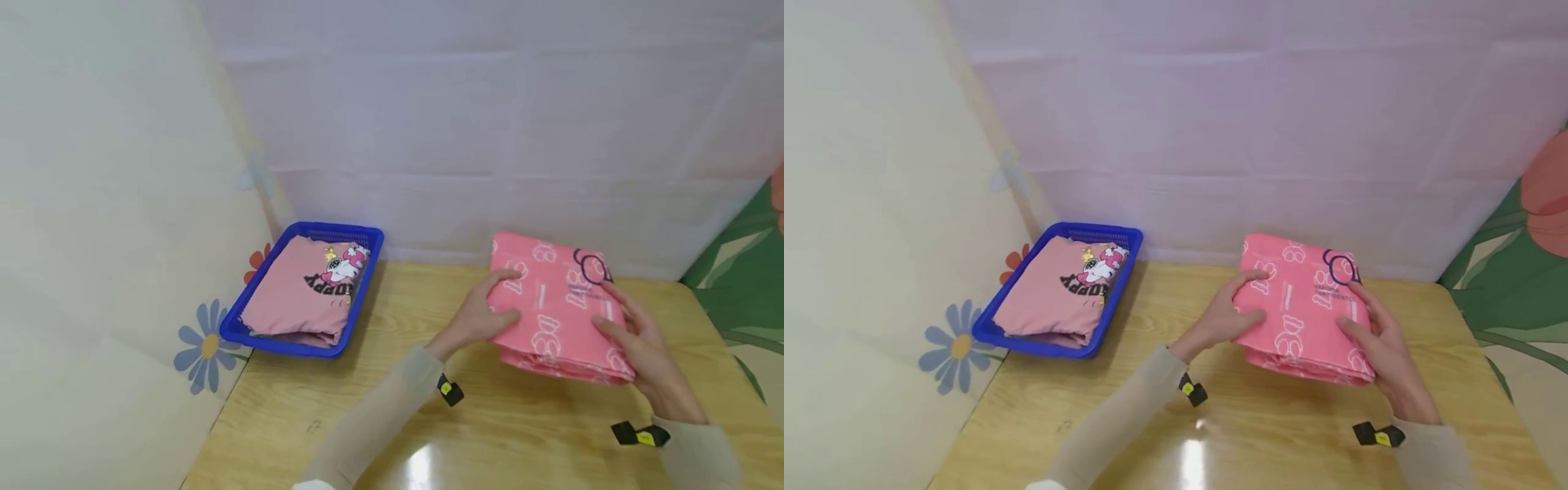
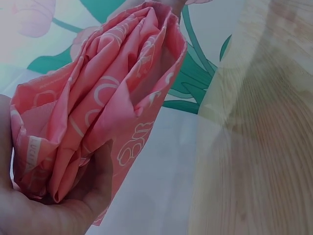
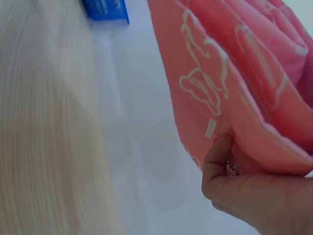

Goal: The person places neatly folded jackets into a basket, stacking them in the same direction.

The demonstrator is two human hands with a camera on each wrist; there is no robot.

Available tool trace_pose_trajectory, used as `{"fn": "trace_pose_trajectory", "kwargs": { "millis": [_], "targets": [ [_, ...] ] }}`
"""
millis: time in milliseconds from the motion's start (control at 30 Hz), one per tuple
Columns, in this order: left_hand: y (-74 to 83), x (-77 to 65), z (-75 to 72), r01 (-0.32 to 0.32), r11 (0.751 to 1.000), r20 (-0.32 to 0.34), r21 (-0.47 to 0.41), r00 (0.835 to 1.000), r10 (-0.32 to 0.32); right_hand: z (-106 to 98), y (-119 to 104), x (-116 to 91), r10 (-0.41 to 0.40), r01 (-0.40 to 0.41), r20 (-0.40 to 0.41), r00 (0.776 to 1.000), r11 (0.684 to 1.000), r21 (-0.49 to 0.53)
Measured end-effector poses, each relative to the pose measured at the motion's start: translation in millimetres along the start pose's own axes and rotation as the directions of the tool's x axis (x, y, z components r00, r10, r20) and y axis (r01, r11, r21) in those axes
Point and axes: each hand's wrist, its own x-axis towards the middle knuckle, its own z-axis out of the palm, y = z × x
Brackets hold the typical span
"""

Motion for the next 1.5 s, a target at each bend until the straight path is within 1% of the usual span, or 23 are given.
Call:
{"fn": "trace_pose_trajectory", "kwargs": {
  "millis": [133,267,400,567,800,1000,1233,1400,1500],
  "targets": [
    [-1.2,-5.7,-9.6,0.006,1.000,-0.015,-0.013,1.000,-0.006,10,-1,4,0.024,-0.023,0.045,0.999,1.000,-0.019],
    [-2.1,-10.1,-20.0,-0.018,1.000,-0.017,-0.009,1.000,0.018,20,-3,7,0.040,-0.037,0.065,0.997,0.998,-0.048],
    [-1.2,-15.2,-31.3,-0.038,0.999,-0.037,0.007,0.999,0.038,31,-4,12,0.028,-0.021,0.068,0.997,0.995,-0.092],
    [1.8,-20.8,-42.9,-0.035,0.999,-0.069,0.034,0.997,0.038,44,-5,18,0.009,-0.002,0.051,0.999,0.991,-0.135],
    [2.5,-26.8,-55.6,-0.031,0.999,-0.096,0.041,0.995,0.035,61,-5,24,-0.040,0.047,0.046,0.998,0.989,-0.142],
    [5.3,-30.1,-67.1,-0.035,0.996,-0.121,0.077,0.992,0.044,73,-4,30,-0.047,0.053,0.044,0.998,0.988,-0.144],
    [10.8,-32.5,-79.9,-0.023,0.994,-0.126,0.104,0.991,0.037,87,-5,34,-0.054,0.058,0.035,0.998,0.990,-0.126],
    [14.8,-35.1,-97.1,0.006,0.994,-0.131,0.110,0.991,0.009,102,-9,41,-0.057,0.064,0.055,0.997,0.988,-0.142],
    [16.6,-37.6,-111.4,0.003,0.992,-0.151,0.129,0.988,0.017,114,-12,46,-0.049,0.058,0.065,0.997,0.988,-0.146]
  ]
}}
